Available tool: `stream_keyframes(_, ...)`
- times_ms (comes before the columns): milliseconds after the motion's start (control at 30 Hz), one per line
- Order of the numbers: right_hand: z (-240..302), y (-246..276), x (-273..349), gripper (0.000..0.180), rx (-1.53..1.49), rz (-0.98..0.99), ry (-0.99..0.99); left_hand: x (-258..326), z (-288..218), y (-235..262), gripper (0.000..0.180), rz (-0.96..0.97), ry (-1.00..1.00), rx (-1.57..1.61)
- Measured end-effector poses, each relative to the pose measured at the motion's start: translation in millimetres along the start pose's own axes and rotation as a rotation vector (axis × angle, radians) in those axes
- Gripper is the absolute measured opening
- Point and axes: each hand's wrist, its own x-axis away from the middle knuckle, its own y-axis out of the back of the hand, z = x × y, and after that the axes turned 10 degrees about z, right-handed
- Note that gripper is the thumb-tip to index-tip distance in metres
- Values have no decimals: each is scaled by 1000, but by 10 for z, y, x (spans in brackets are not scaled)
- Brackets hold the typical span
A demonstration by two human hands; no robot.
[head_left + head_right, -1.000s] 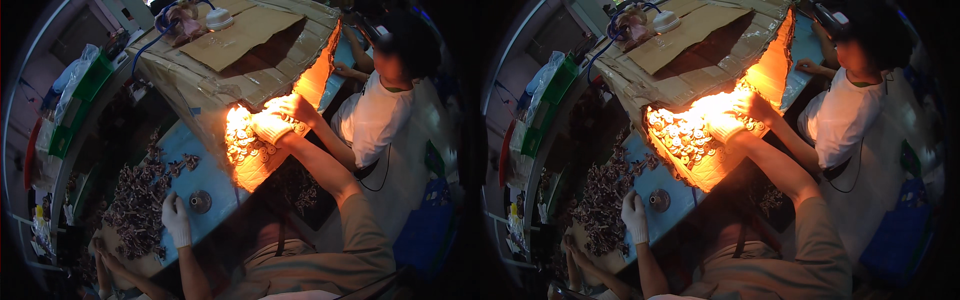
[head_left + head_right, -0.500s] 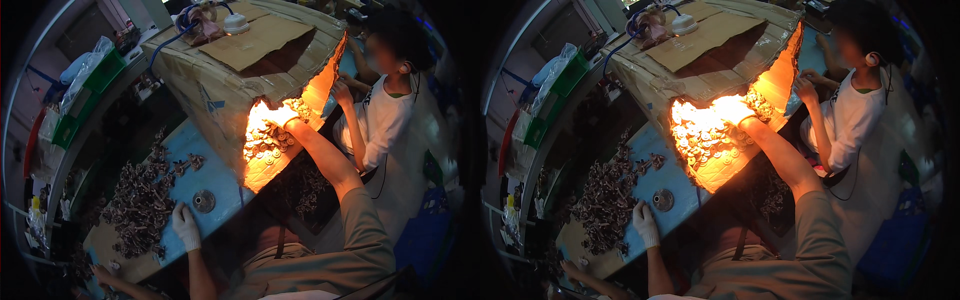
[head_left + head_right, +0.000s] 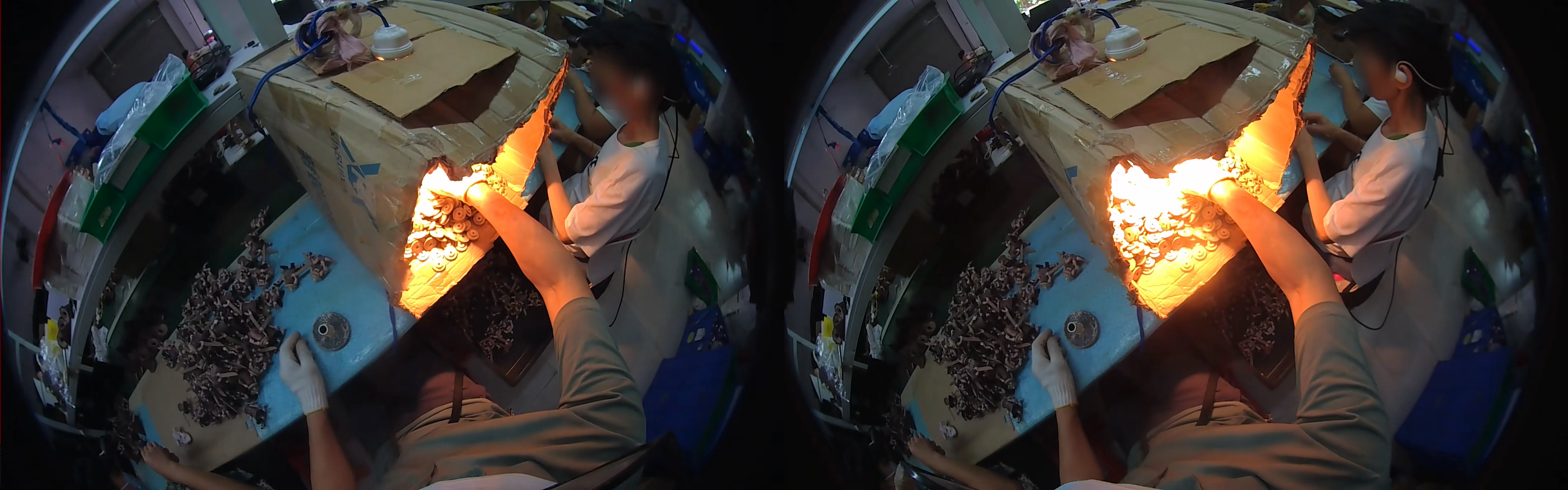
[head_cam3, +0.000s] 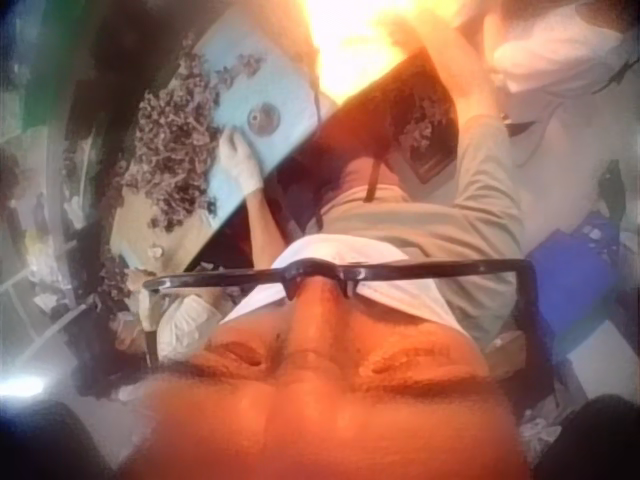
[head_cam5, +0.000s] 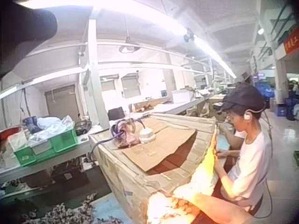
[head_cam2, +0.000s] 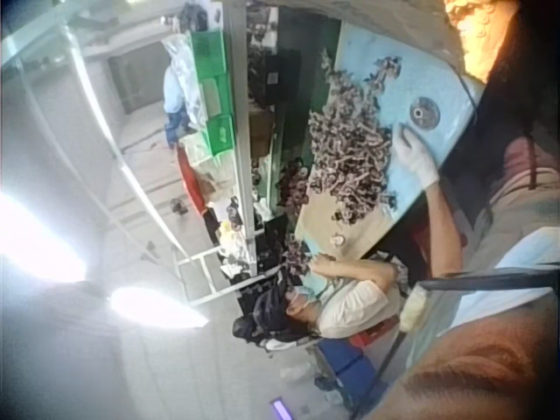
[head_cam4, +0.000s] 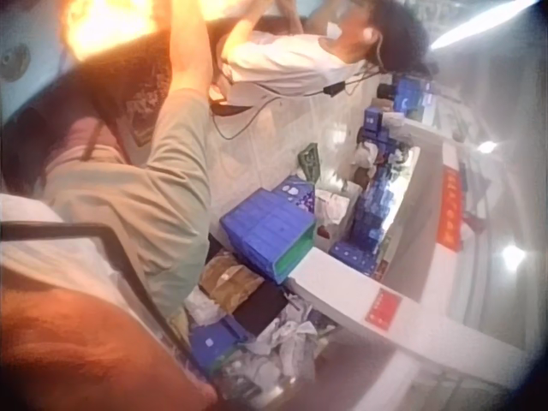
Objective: The person assembles small toy figures by fitting components together by hand and setting them on the table.
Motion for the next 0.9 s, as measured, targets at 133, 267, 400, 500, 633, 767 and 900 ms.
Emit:
stream_keyframes(133, 372, 116, 116, 57, -41, 22, -78, 55, 15, 105, 27, -24, 24, -35)
stream_keyframes(267, 309, 217, 124, 54, 106, 112, -85, 21, -32, 37, 27, -16, -13, -67)
stream_keyframes(400, 433, 229, 86, 55, 189, 236, -217, 30, -14, 49, 27, -22, -9, -66)
stream_keyframes(500, 482, 227, 88, 60, 42, 149, -286, 44, -11, 65, 27, -23, -1, -70)
stream_keyframes(633, 380, 124, 131, 70, 23, 61, -176, 62, -13, 74, 26, -24, 13, -47)
stream_keyframes(767, -143, 124, 201, 61, 200, 96, -2, 1, 35, -17, 27, -3, -68, -71)
stream_keyframes(900, 281, 288, 934, 26, -27, -466, 403, 137, -323, 71, 29, 25, 120, 197)
